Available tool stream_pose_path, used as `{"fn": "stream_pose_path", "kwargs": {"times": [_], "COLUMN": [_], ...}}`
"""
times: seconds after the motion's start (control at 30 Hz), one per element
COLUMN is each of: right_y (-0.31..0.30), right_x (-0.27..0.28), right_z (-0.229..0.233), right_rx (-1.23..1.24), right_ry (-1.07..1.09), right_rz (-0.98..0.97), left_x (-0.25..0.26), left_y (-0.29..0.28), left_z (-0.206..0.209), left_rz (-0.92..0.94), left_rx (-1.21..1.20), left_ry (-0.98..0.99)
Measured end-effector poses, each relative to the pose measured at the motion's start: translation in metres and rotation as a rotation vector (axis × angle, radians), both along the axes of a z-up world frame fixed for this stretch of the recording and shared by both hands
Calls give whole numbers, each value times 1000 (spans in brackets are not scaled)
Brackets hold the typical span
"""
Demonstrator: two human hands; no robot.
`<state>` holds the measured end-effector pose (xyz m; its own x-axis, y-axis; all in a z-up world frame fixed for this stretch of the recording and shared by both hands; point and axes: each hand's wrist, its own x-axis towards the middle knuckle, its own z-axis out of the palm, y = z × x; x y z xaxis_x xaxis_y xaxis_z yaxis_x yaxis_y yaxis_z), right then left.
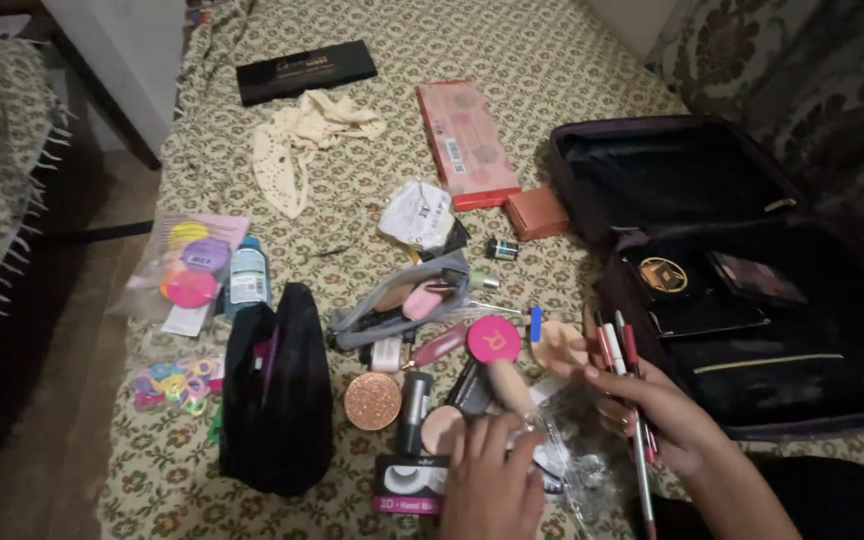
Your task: Organizing and sorting various makeup products and tools and placing them into a makeup case on a bed.
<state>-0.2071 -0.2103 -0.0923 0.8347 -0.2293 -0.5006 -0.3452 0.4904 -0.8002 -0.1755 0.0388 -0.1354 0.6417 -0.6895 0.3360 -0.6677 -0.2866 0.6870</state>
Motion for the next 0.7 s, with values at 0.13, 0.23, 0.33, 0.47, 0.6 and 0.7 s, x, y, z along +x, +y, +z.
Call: {"fn": "stream_pose_path", "kwargs": {"times": [0.13,0.23,0.33,0.47,0.6,0.7], "right_y": [-7,-4,-5,4,-1,-3], "right_x": [-3,-3,-7,-3,-4,-7], "right_z": [24,39,35,46,36,37], "right_rx": [31,-130,-171,-208,-170,-170], "right_ry": [-65,-58,17,98,53,67], "right_rz": [42,-47,29,90,89,72], "left_x": [-30,-53,-61,-55,-42,-21], "left_y": [-33,-62,-79,-83,-84,-78], "left_z": [-26,-58,-69,-57,-56,-45], "left_rz": [-140,-270,-258,-250,-271,-209], "left_rx": [38,-49,-177,-164,48,-1], "left_ry": [7,-245,-431,-505,-438,-285]}}
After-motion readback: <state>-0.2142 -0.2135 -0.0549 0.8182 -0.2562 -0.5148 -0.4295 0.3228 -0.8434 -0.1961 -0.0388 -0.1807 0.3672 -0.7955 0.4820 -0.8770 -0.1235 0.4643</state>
